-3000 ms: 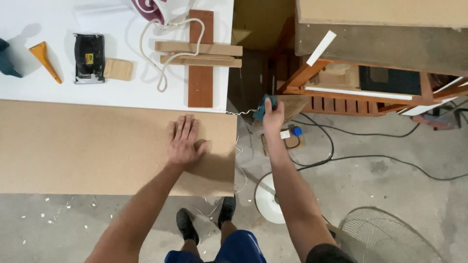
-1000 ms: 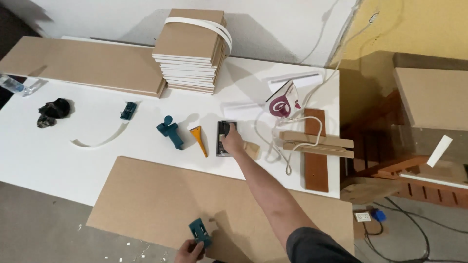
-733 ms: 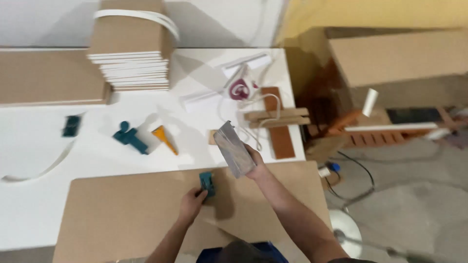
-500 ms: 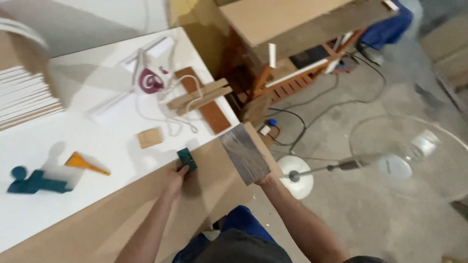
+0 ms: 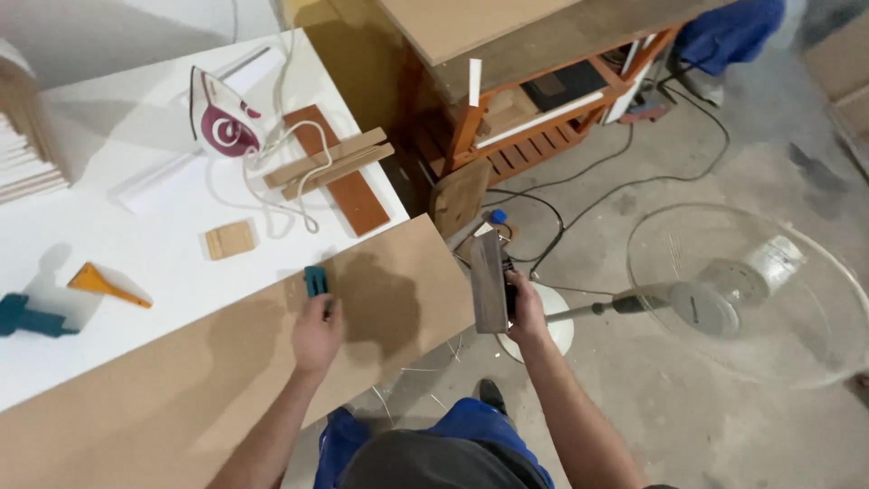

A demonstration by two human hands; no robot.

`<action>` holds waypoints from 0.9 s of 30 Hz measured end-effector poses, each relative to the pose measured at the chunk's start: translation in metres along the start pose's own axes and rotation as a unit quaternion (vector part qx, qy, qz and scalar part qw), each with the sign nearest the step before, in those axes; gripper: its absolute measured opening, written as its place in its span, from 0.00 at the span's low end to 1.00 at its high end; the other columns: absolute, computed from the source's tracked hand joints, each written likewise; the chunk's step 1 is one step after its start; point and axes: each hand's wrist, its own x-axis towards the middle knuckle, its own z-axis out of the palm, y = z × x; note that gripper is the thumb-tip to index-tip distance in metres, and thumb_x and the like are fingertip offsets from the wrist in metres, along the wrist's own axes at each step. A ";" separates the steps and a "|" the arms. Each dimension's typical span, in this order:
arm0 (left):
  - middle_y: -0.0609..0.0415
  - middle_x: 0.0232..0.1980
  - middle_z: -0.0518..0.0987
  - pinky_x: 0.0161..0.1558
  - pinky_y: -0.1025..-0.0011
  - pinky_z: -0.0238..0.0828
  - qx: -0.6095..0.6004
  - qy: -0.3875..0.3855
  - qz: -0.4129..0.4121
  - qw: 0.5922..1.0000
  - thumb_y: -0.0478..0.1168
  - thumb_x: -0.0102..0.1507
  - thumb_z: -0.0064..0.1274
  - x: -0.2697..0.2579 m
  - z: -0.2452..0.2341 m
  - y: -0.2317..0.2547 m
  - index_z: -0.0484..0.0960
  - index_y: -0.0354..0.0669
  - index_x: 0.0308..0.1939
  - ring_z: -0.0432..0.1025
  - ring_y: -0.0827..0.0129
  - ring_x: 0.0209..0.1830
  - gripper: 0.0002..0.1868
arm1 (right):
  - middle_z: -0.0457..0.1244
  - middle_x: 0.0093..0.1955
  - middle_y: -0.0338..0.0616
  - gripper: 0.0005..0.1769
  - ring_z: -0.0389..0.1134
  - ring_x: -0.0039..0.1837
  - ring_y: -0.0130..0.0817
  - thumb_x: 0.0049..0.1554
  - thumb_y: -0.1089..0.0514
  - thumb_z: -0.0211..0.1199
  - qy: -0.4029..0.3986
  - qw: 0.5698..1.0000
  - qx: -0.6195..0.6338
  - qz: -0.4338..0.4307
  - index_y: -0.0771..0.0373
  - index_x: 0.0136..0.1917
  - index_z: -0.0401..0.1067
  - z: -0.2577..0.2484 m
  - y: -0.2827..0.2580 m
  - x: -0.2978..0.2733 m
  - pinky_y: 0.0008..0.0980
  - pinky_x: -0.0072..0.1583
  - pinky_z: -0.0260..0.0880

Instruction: The person smooths the edges of a small wooden block using a hand plane. They then sand a larger rectangular board with a sanding block and a hand sander, flipping the board to work on different edges. Finally, they place the board on a wooden jig.

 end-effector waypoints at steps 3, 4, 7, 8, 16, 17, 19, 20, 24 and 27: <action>0.56 0.36 0.81 0.40 0.67 0.79 0.048 -0.030 0.105 0.993 0.53 0.68 0.53 -0.021 0.041 0.065 0.84 0.52 0.38 0.81 0.61 0.40 0.13 | 0.60 0.31 0.48 0.09 0.60 0.28 0.41 0.64 0.52 0.56 -0.054 0.958 -0.236 -0.152 0.52 0.57 0.71 -0.027 -0.024 0.042 0.31 0.25 0.46; 0.50 0.45 0.80 0.50 0.64 0.76 0.063 -0.052 0.109 0.991 0.50 0.70 0.51 -0.018 0.051 0.088 0.82 0.47 0.46 0.78 0.57 0.50 0.13 | 0.61 0.26 0.48 0.06 0.63 0.29 0.39 0.62 0.59 0.57 -0.097 0.923 -0.312 -0.205 0.57 0.54 0.68 -0.028 -0.031 0.046 0.30 0.34 0.54; 0.42 0.64 0.71 0.69 0.53 0.61 0.109 -0.039 0.067 0.991 0.48 0.69 0.51 -0.007 0.102 0.121 0.76 0.40 0.62 0.65 0.50 0.69 0.21 | 0.62 0.21 0.47 0.09 0.66 0.29 0.37 0.62 0.61 0.59 -0.158 0.850 -0.448 -0.226 0.61 0.55 0.65 -0.050 -0.034 0.079 0.30 0.40 0.62; 0.41 0.73 0.64 0.77 0.46 0.49 0.142 -0.013 0.047 0.989 0.48 0.67 0.53 -0.002 0.121 0.125 0.71 0.38 0.69 0.55 0.47 0.78 0.29 | 0.62 0.22 0.44 0.13 0.66 0.29 0.36 0.63 0.57 0.60 -0.153 0.827 -0.500 -0.208 0.60 0.59 0.64 -0.061 -0.030 0.093 0.31 0.37 0.62; 0.37 0.79 0.62 0.80 0.47 0.36 0.221 0.099 0.011 0.970 0.59 0.66 0.49 -0.007 0.142 0.149 0.68 0.41 0.75 0.52 0.46 0.81 0.39 | 0.64 0.26 0.45 0.18 0.70 0.31 0.39 0.62 0.39 0.62 -0.193 0.749 -0.619 -0.134 0.53 0.53 0.75 -0.131 -0.001 0.128 0.35 0.36 0.67; 0.37 0.80 0.61 0.80 0.47 0.33 0.219 0.077 0.008 0.973 0.60 0.66 0.48 -0.005 0.142 0.148 0.66 0.42 0.77 0.50 0.46 0.82 0.40 | 0.65 0.29 0.48 0.20 0.70 0.35 0.42 0.61 0.35 0.63 -0.194 0.744 -0.625 -0.134 0.51 0.53 0.76 -0.144 0.009 0.140 0.38 0.38 0.66; 0.37 0.80 0.60 0.80 0.46 0.34 0.222 0.078 0.010 0.972 0.59 0.66 0.48 -0.004 0.142 0.148 0.66 0.42 0.77 0.50 0.46 0.82 0.40 | 0.64 0.30 0.52 0.19 0.69 0.35 0.44 0.61 0.38 0.64 -0.204 0.751 -0.611 -0.142 0.55 0.52 0.76 -0.131 0.011 0.141 0.39 0.38 0.67; 0.37 0.80 0.60 0.80 0.46 0.34 0.223 0.082 0.014 0.971 0.59 0.65 0.48 -0.004 0.142 0.148 0.65 0.41 0.77 0.50 0.46 0.82 0.41 | 0.63 0.30 0.55 0.18 0.68 0.35 0.45 0.62 0.41 0.64 -0.213 0.758 -0.597 -0.155 0.58 0.51 0.76 -0.125 0.012 0.141 0.40 0.38 0.68; 0.37 0.79 0.63 0.79 0.46 0.37 0.243 0.093 0.021 0.965 0.62 0.65 0.48 -0.003 0.149 0.137 0.69 0.41 0.76 0.53 0.46 0.81 0.41 | 0.63 0.35 0.59 0.24 0.68 0.40 0.53 0.64 0.39 0.60 -0.238 0.749 -0.591 -0.183 0.63 0.47 0.72 0.002 -0.006 0.179 0.47 0.44 0.68; 0.38 0.80 0.62 0.80 0.47 0.36 0.252 0.098 0.016 0.963 0.64 0.65 0.48 -0.005 0.153 0.135 0.68 0.43 0.77 0.52 0.48 0.82 0.42 | 0.61 0.22 0.42 0.18 0.67 0.26 0.35 0.65 0.42 0.58 -0.249 0.774 -0.544 -0.209 0.58 0.46 0.71 0.055 -0.007 0.229 0.34 0.32 0.68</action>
